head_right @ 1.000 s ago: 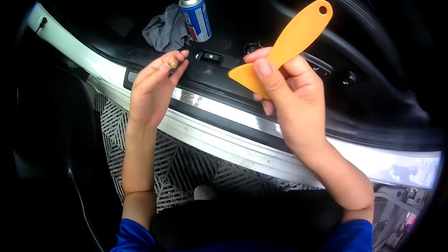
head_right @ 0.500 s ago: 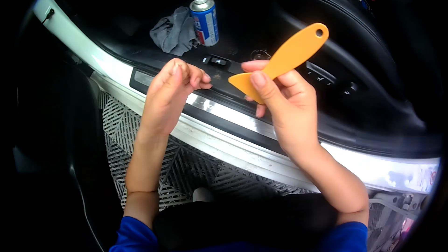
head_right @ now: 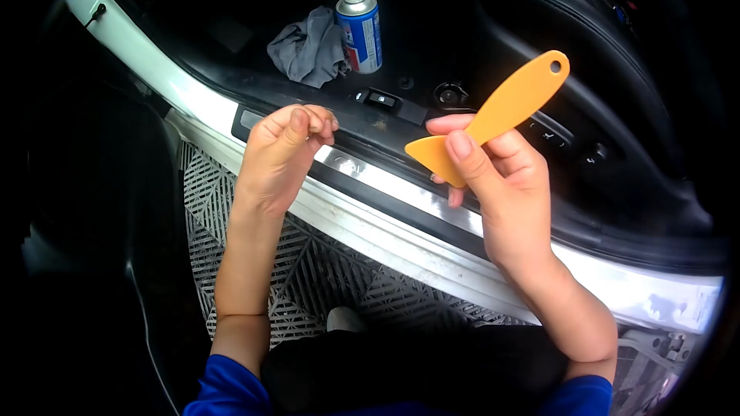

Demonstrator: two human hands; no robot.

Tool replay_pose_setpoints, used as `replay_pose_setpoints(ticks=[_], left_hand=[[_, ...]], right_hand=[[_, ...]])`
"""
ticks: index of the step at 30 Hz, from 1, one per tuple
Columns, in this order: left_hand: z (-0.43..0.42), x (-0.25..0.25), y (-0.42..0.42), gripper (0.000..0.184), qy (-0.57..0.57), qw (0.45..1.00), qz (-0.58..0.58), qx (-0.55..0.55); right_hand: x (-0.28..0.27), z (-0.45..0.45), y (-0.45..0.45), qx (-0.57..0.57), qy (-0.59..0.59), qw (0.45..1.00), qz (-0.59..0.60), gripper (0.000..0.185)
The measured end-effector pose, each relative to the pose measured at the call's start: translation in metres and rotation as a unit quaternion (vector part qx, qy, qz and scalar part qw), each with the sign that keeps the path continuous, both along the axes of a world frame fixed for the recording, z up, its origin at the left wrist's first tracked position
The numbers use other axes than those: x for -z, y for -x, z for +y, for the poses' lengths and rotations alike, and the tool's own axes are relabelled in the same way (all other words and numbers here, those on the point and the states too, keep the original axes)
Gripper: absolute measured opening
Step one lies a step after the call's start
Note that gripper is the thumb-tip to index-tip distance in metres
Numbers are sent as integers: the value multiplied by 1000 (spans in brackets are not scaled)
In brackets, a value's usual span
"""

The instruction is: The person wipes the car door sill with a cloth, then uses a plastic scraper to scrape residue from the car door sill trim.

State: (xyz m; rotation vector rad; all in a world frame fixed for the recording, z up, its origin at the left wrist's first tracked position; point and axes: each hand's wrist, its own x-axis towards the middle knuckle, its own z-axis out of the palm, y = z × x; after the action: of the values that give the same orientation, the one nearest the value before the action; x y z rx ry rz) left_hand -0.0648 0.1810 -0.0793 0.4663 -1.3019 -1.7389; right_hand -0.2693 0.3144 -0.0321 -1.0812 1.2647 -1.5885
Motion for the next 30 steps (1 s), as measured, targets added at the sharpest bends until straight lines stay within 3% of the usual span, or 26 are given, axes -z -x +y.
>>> replay_pose_setpoints(ticks=[7,14,16,18,20,22,28,30], left_hand=[[-5,1,-31,11,30,998,29,-44],[-3,7,-43,13,-12,989,50,-141],[-7,15,-47,24,69,979,45,-189],[-7,18,-53,28,80,970,53,-223],[-5,17,-58,36,63,963,22,-261],[-12,24,-72,42,75,972,2,-222],[-21,43,-97,87,51,957,-35,-285],[-21,55,-107,86,27,925,-30,-379]], right_hand=[[-3,4,6,32,1,999,43,27],[-7,6,9,21,5,1000,2,26],[-6,6,11,22,8,1000,6,27],[-4,6,13,15,19,1000,7,27],[-6,9,10,15,7,1000,6,26],[-7,8,11,16,9,1000,1,25],[-5,9,17,27,2,999,25,25],[-2,13,30,20,-13,996,80,32]])
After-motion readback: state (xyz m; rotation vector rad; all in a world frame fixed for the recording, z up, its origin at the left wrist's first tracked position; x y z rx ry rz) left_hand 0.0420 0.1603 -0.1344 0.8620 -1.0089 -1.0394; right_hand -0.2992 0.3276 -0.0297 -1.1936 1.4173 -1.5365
